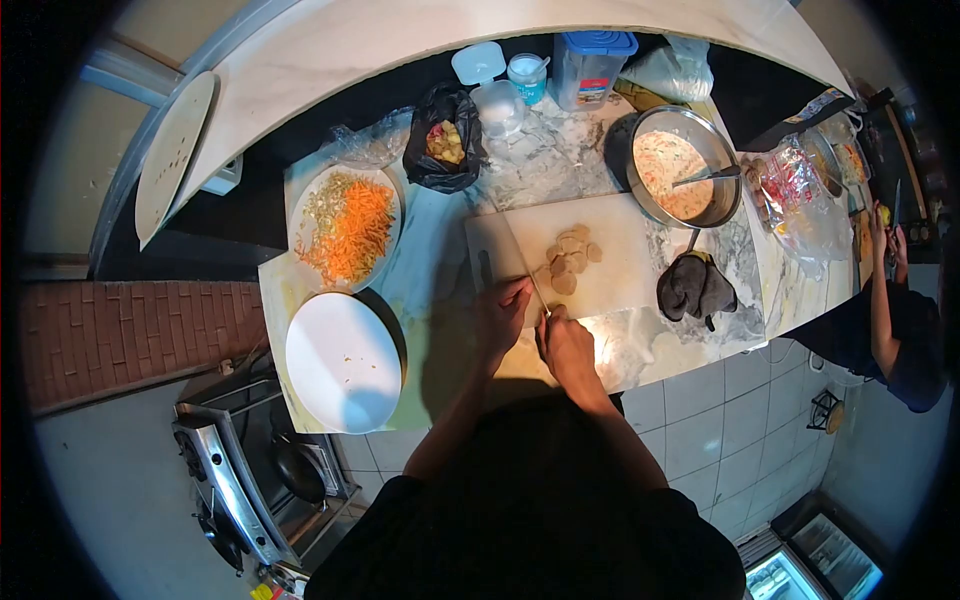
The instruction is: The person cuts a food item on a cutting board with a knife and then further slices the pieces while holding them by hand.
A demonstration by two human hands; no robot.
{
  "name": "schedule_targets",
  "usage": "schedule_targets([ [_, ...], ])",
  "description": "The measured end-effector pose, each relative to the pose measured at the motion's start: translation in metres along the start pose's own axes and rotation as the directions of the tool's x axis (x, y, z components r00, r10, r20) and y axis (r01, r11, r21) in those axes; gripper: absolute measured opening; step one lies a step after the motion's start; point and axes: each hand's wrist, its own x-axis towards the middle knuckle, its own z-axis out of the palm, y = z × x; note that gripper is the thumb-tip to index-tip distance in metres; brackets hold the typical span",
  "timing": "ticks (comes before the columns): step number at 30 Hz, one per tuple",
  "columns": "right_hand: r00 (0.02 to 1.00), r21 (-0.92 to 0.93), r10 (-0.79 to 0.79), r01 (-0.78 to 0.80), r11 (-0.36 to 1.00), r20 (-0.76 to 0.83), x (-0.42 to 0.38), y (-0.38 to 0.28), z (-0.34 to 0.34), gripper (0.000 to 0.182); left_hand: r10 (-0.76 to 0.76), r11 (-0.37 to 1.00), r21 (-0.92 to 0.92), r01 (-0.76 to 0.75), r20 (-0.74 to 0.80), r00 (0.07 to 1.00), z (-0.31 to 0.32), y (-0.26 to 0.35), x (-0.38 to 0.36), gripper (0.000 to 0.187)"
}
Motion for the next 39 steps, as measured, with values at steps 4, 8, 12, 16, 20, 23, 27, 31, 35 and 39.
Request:
schedule_targets([
  [4,0.999,0.082,-0.021,0.023,0.996,-0.025,-0.001,-0.002,-0.009,0.026,0.007,0.996,-0.089,-0.011,-0.041,0.999,0.006,-0.022,0.004,0.015],
  [8,0.999,0.083,0.034,-0.037,0.996,0.037,-0.001,-0.011,-0.022,0.021,0.024,0.998,0.055,-0.022,-0.032,0.999,0.001,-0.009,0.003,0.015],
  [12,0.997,0.124,0.055,-0.061,0.99,0.053,0.001,-0.004,-0.032,0.022,-0.015,0.993,-0.12,0.017,0.018,1.0,0.0,-0.001,0.008,0.025],
  [16,0.997,0.159,0.08,-0.081,0.984,0.012,0.004,0.007,-0.04,0.023,0.123,0.986,0.1,-0.135,0.123,0.985,0.002,0.034,0.019,0.032],
  [20,0.995,0.166,0.102,-0.1,0.981,-0.003,0.006,0.014,-0.044,0.024,0.196,0.925,0.297,-0.237,0.161,0.967,0.008,0.032,0.031,0.033],
  [23,0.991,0.17,0.13,-0.13,0.977,0.013,0.003,0.012,-0.047,0.024,0.204,0.915,0.322,-0.245,0.155,0.967,0.011,0.03,0.031,0.032],
  [27,0.992,0.186,0.123,-0.12,0.975,-0.007,-0.001,0.011,-0.045,0.024,0.173,0.946,0.255,-0.2,0.127,0.977,0.012,0.031,0.028,0.022],
  [31,0.993,0.238,0.096,-0.076,0.968,-0.075,-0.006,0.007,-0.042,0.026,0.163,0.965,0.193,-0.18,0.103,0.981,0.009,0.037,0.025,0.014],
  [35,0.99,0.238,0.096,-0.069,0.969,-0.102,-0.011,0.006,-0.037,0.028,0.123,0.989,0.073,-0.132,0.122,0.985,0.003,0.032,0.028,0.013],
  [39,0.986,0.263,0.137,-0.109,0.959,-0.09,-0.017,0.002,-0.035,0.029,-0.084,0.977,-0.174,0.122,0.212,0.974,-0.004,0.045,0.027,0.015],
])
